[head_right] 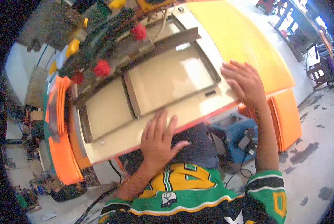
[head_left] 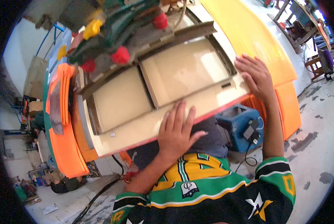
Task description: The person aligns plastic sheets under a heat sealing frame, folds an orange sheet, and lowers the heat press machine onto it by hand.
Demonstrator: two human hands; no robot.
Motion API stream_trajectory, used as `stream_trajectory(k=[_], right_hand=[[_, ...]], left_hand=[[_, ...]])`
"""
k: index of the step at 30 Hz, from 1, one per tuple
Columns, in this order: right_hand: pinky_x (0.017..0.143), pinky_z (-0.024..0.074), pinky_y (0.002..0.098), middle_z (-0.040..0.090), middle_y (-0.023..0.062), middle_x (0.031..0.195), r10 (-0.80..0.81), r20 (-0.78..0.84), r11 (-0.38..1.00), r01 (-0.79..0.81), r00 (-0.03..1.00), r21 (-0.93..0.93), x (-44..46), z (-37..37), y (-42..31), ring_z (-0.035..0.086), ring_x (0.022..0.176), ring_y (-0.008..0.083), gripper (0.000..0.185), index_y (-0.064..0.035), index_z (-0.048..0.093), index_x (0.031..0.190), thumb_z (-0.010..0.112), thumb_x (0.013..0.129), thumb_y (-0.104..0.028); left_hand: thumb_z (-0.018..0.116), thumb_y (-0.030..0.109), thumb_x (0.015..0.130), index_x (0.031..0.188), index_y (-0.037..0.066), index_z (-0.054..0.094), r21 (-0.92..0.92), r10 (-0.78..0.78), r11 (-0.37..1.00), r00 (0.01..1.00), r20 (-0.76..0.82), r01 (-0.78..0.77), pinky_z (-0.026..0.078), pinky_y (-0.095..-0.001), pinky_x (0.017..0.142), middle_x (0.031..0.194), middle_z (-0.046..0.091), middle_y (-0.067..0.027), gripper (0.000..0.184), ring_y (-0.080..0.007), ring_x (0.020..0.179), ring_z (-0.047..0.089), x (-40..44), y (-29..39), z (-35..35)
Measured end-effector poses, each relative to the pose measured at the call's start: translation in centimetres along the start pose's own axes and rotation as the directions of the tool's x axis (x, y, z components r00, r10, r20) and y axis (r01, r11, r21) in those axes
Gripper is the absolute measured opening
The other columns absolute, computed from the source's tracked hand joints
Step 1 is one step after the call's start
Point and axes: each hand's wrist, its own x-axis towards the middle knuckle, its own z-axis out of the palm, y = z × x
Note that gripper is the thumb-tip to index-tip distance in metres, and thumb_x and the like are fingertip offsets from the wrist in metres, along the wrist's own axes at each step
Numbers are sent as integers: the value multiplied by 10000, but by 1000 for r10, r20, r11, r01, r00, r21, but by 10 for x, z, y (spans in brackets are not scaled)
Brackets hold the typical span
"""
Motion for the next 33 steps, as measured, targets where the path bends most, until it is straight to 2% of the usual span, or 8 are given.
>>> stream_trajectory(k=[4,7,11,14,17,30,33], right_hand=[[1215,297,528,658,50,1423,32,31,999,-33,999,13,0,-8,-9,520,1419,281,383,-148,713,1314,564,992,-294],[1213,296,526,664,41,1414,1,4,1000,-1,1000,-7,-1,-4,-3,530,1410,276,386,-157,716,1312,588,982,-310],[1212,296,526,676,45,1396,43,44,999,-42,998,-15,3,-7,-8,544,1392,290,389,-149,732,1288,594,985,-350],[1215,292,517,677,57,1395,52,96,998,-50,994,-24,5,-8,-9,545,1390,302,405,-135,736,1284,562,1005,-371],[1223,277,508,664,54,1417,48,67,998,-45,997,-51,8,-9,-10,531,1408,295,417,-129,724,1314,523,1023,-350],[1232,268,494,635,61,1453,47,68,998,-44,997,-49,10,-9,-16,513,1424,282,419,-115,695,1342,537,1010,-317],[1228,277,496,642,74,1442,52,16,998,-52,999,-21,9,-7,-14,520,1419,283,412,-112,700,1330,544,1008,-315]], left_hand=[[641,694,877,1480,126,544,56,9,998,999,36,-11,422,-499,1113,1532,500,-189,834,-372,1368,500,-4,3,-1],[627,701,893,1436,106,589,42,23,999,999,49,-25,447,-484,1093,1481,547,-213,807,-384,1331,555,-2,3,-4],[607,696,914,1428,110,597,9,13,1000,995,104,-14,457,-487,1080,1468,560,-208,780,-379,1320,561,-2,0,-10],[583,701,930,1436,131,594,51,31,998,996,85,-36,461,-492,1062,1468,563,-197,762,-369,1301,564,0,1,-12],[577,697,936,1438,130,593,41,27,999,997,72,-30,464,-490,1055,1463,566,-193,758,-364,1298,565,1,0,-9],[619,672,913,1453,137,585,49,20,999,1000,18,-21,458,-479,1083,1489,548,-177,761,-342,1340,554,3,1,-6],[630,672,903,1450,144,588,35,11,999,1000,14,-11,447,-477,1096,1498,541,-174,762,-337,1356,544,0,2,-4]])
